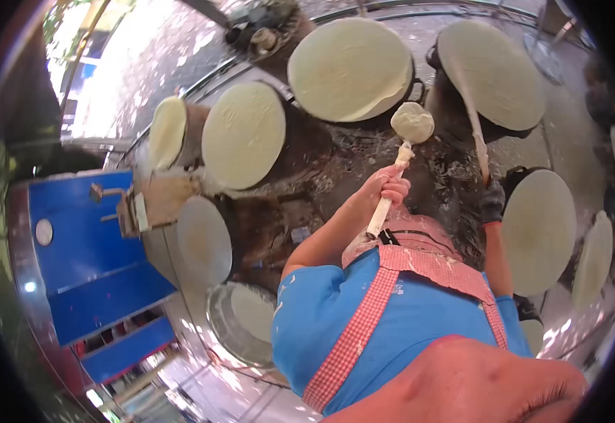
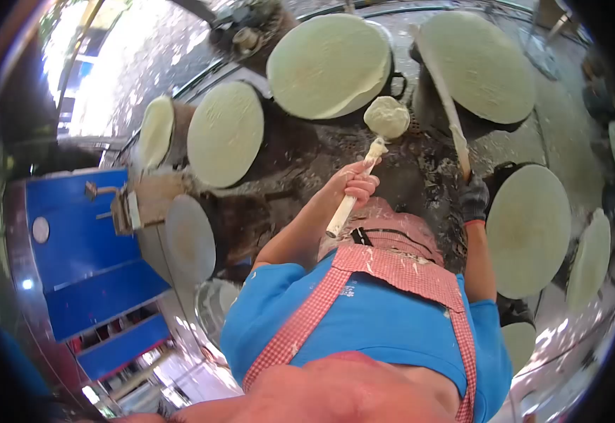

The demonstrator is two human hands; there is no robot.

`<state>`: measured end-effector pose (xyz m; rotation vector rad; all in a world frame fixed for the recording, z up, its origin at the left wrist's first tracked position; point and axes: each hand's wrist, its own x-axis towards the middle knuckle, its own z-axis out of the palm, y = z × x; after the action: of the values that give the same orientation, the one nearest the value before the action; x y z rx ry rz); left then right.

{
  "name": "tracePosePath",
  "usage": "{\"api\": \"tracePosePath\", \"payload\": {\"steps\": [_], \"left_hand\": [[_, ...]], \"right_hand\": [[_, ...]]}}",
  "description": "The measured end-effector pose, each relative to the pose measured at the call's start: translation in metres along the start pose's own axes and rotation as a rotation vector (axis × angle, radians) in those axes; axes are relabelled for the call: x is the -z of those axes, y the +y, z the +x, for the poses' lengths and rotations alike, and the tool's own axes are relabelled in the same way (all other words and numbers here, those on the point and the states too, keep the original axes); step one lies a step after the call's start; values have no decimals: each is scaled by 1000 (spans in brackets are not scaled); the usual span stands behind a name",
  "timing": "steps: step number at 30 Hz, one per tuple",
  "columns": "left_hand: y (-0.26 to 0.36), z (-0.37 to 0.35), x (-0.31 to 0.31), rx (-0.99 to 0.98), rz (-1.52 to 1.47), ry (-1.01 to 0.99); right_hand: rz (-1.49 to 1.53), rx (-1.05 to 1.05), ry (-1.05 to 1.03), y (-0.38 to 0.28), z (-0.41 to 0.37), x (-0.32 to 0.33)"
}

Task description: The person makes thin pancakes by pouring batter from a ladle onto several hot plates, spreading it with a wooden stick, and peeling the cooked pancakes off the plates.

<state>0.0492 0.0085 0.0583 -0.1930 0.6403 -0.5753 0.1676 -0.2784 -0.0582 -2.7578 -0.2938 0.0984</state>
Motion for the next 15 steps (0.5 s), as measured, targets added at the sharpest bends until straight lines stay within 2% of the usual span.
{"api": "tracePosePath", "payload": {"steps": [1, 3, 5, 7, 9, 10, 12, 13, 15], "left_hand": [[-9, -9, 15, -31, -10, -6], [-22, -30, 46, -85, -146, -10], [-33, -50, 70, -132, -156, 8], [-43, -62, 105, -159, -268, -6], [-56, -78, 117, -232, -268, 48], [-64, -85, 114, -269, -220, 57], [-73, -96, 122, -283, -283, 78], [-75, -101, 126, -278, -333, 94], [-71, -106, 138, -258, -335, 33]], "right_hand": [[9, 30, -10, -9, 6, -1], [38, 225, -60, -43, 32, -3], [26, 555, 30, -86, 55, -3], [-162, 707, -120, -139, 76, -2], [-78, 952, 17, -169, 101, -31], [-147, 1043, 34, -183, 114, -50], [-239, 1196, 91, -209, 128, -67], [-444, 1136, -43, -227, 131, -64], [-472, 1290, -86, -234, 161, -94]]}}
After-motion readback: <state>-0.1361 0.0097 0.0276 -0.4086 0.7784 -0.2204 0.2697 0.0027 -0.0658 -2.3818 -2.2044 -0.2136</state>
